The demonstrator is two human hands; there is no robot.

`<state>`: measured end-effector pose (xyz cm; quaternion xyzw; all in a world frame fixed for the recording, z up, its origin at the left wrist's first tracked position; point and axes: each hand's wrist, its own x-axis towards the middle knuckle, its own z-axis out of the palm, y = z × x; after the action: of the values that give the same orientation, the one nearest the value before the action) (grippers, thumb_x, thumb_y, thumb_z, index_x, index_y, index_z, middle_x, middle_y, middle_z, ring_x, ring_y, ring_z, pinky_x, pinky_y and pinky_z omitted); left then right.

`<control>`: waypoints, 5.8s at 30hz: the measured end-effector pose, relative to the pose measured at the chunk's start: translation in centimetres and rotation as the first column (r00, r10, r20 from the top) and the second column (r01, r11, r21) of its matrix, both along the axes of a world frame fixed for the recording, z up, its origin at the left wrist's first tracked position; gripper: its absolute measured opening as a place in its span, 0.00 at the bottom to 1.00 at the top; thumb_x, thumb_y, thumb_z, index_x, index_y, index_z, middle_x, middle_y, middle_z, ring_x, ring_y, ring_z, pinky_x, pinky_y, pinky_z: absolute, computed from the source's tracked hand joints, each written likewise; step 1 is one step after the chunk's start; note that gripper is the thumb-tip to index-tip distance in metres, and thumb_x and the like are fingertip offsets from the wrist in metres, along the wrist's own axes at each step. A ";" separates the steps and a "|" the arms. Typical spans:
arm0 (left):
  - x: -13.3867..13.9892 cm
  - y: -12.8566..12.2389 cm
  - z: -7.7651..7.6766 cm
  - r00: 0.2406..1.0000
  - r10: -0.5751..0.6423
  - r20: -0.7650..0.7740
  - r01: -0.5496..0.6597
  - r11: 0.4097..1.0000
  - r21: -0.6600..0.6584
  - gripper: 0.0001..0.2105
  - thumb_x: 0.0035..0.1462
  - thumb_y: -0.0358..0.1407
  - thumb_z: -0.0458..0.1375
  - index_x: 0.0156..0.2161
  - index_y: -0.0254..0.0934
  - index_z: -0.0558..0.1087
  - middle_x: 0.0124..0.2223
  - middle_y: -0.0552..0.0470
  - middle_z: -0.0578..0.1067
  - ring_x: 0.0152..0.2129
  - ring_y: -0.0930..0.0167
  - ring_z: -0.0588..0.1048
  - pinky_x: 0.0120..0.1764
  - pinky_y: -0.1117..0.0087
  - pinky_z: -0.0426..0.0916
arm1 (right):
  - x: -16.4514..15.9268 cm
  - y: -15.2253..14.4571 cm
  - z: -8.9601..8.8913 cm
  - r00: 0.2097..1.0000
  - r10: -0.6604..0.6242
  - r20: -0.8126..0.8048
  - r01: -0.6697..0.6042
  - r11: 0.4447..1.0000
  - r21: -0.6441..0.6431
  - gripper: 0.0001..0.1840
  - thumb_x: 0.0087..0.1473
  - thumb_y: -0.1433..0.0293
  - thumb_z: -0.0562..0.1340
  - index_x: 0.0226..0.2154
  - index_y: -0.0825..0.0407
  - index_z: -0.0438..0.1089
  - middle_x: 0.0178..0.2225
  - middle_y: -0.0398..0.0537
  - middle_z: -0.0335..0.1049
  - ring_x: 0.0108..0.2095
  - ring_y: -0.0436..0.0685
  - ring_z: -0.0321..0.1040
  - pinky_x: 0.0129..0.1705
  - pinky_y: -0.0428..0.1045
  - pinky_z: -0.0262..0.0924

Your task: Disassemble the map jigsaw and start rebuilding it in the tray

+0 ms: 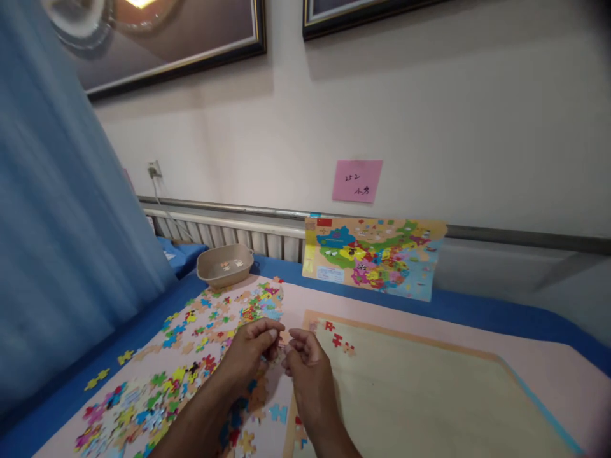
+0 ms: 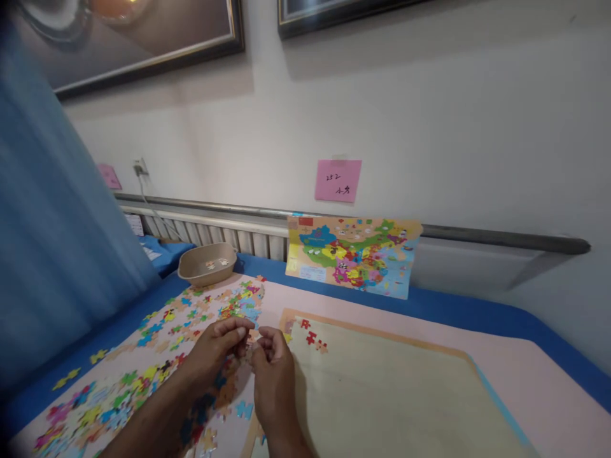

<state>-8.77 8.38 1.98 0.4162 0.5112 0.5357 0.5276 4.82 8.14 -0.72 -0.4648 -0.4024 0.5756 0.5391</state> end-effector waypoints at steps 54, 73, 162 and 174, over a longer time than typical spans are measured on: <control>2.7 0.0 -4.1 0.998 -0.028 -0.061 0.019 0.990 -0.139 0.16 0.42 0.42 0.72 0.36 0.35 0.79 0.25 0.56 0.74 0.21 0.74 0.67 0.28 0.72 0.60 | 6.8 0.6 -0.6 0.472 -0.018 0.882 -0.532 0.792 0.300 0.05 0.62 0.73 0.63 0.41 0.49 0.74 0.41 0.50 0.77 0.43 0.63 0.73 0.45 0.56 0.63; 9.1 4.5 -1.9 0.013 -0.072 -0.997 0.595 0.802 -0.050 0.27 0.70 0.42 0.55 0.68 0.31 0.70 0.73 0.36 0.68 0.72 0.52 0.61 0.72 0.45 0.53 | 14.3 7.1 -1.6 0.896 -0.191 0.401 0.131 0.976 0.173 0.16 0.48 0.55 0.68 0.32 0.50 0.75 0.34 0.54 0.81 0.38 0.66 0.77 0.43 0.58 0.68; 4.8 1.2 -4.3 0.176 -0.031 -0.984 0.524 0.849 0.067 0.19 0.72 0.42 0.58 0.62 0.39 0.74 0.71 0.43 0.71 0.69 0.55 0.67 0.71 0.45 0.57 | 10.5 7.7 0.4 0.089 -0.083 0.993 -0.466 0.877 0.115 0.14 0.73 0.73 0.54 0.43 0.50 0.76 0.50 0.52 0.76 0.49 0.63 0.64 0.49 0.56 0.52; 4.8 1.2 -4.2 0.172 -0.025 -0.985 0.526 0.848 0.070 0.18 0.71 0.42 0.58 0.61 0.38 0.75 0.71 0.42 0.71 0.69 0.55 0.67 0.71 0.45 0.58 | 10.2 8.8 0.1 -0.031 -0.103 0.994 -0.444 0.892 0.079 0.11 0.72 0.70 0.58 0.39 0.50 0.75 0.44 0.53 0.74 0.45 0.63 0.66 0.45 0.55 0.51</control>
<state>-3.98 9.58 -2.22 0.8396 0.5157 0.1447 0.0901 15.02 16.99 -0.63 -0.5617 -0.8208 0.0473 0.0927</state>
